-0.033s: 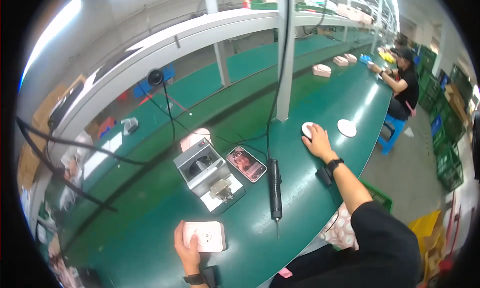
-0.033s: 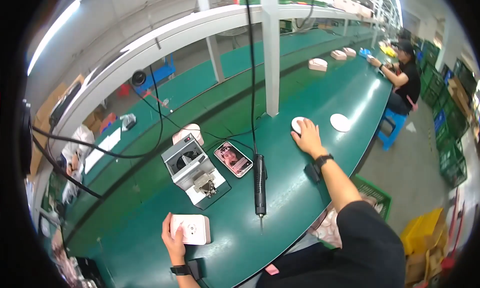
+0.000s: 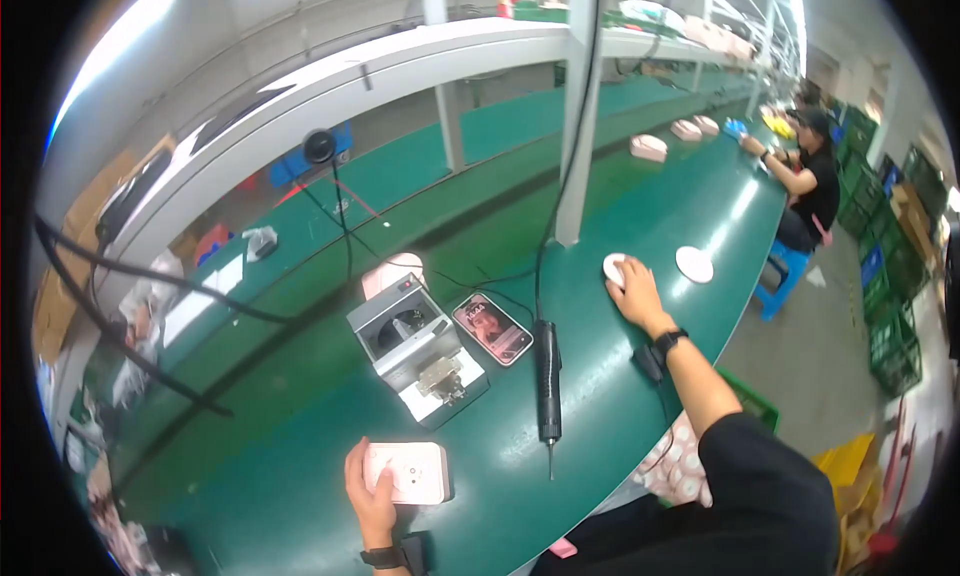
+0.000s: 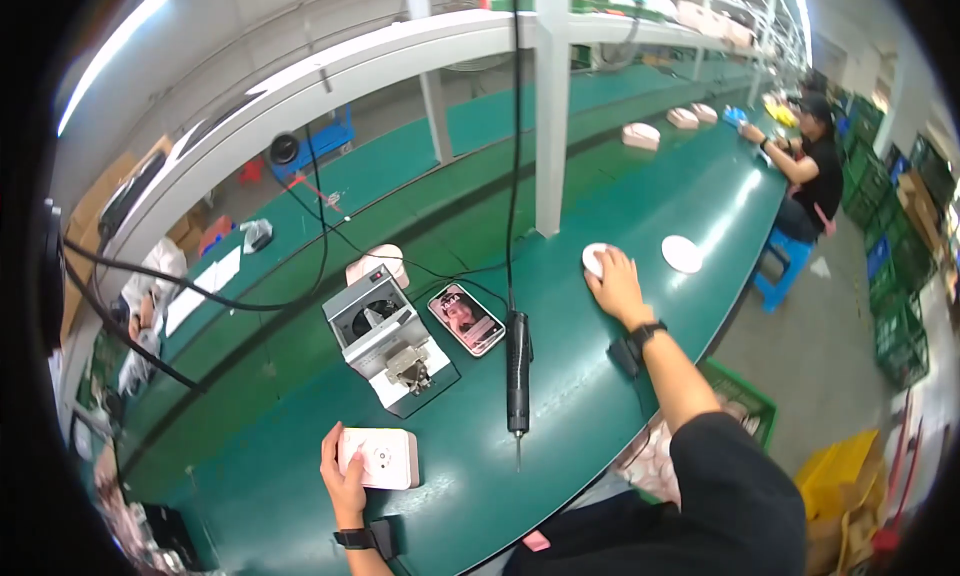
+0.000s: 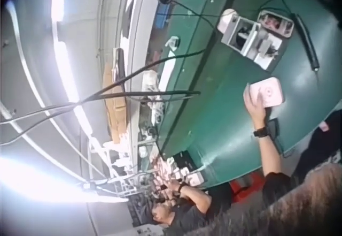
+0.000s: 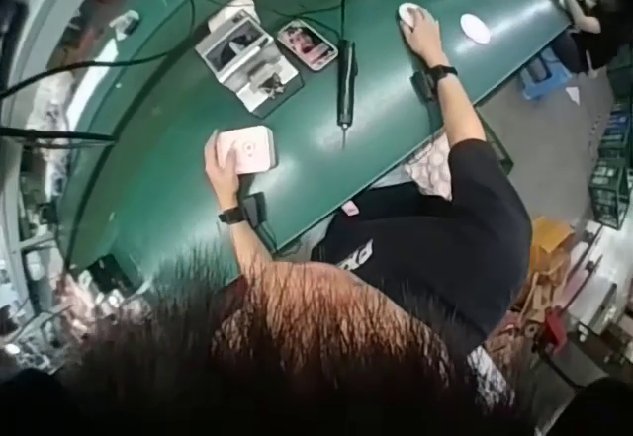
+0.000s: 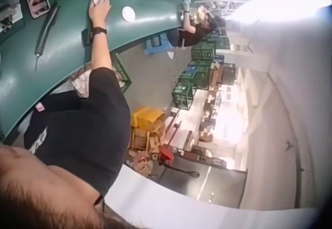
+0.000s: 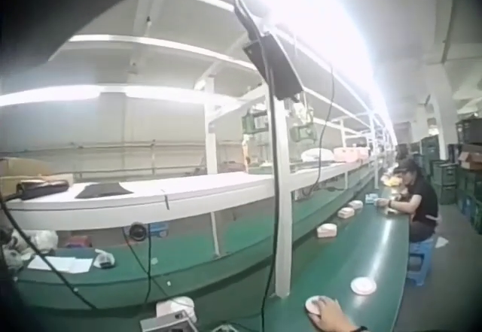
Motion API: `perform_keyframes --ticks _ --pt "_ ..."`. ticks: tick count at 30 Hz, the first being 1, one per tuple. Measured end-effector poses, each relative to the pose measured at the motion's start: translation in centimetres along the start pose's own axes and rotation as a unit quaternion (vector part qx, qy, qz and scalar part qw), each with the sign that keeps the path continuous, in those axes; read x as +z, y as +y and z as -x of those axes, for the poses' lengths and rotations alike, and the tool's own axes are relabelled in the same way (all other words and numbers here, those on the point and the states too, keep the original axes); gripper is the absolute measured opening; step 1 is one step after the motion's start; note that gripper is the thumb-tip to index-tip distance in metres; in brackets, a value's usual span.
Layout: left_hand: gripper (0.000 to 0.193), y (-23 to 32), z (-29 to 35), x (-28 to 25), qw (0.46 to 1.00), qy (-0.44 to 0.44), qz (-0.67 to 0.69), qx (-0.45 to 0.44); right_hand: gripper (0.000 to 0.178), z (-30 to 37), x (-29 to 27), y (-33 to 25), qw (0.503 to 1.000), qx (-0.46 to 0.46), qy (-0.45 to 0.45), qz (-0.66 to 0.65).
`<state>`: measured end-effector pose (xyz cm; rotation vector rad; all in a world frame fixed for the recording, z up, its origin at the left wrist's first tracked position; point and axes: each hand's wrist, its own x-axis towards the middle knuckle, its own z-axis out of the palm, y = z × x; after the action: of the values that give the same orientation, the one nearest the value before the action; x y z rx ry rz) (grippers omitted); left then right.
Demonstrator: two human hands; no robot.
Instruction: The person places a white disc onto a pink base and uses a power screwdriver to secure them together. This process is repeated multiple times, with the person occasionally moving the discs and assembled units on the table.
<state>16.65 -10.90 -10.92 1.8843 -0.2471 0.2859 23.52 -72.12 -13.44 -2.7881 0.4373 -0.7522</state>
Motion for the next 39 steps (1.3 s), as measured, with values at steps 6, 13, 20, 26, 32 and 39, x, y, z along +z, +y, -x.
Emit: perform_keyframes --ticks 6,13,20,26,32,39 --pt "0.053 1.5 1.3 1.6 0.993 -0.108 -0.039 0.025 0.048 8.2 -4.0 -3.2 0.98 -0.047 -0.096 -0.166" --pt "0.053 6.5 4.6 7.6 0.993 -0.11 -0.028 -0.014 0.034 12.4 -14.3 -17.0 0.887 -0.157 -0.178 -0.396" --pt "0.109 6.9 3.7 7.5 0.965 -0.235 -0.1 0.065 0.035 14.6 -11.9 -23.7 0.841 -0.399 -0.218 -0.294" --pt "0.114 6.8 4.3 7.2 0.968 -0.216 -0.114 0.058 0.035 17.3 -12.2 -24.9 0.805 -0.401 -0.271 -0.344" --pt "0.116 6.7 4.7 6.8 0.963 -0.233 -0.109 0.078 0.066 17.9 -10.6 -26.6 0.837 -0.375 -0.245 -0.314" --pt "0.115 6.5 4.3 6.9 0.962 -0.216 -0.132 0.101 0.073 20.2 -13.5 -24.0 0.896 -0.34 -0.161 -0.234"
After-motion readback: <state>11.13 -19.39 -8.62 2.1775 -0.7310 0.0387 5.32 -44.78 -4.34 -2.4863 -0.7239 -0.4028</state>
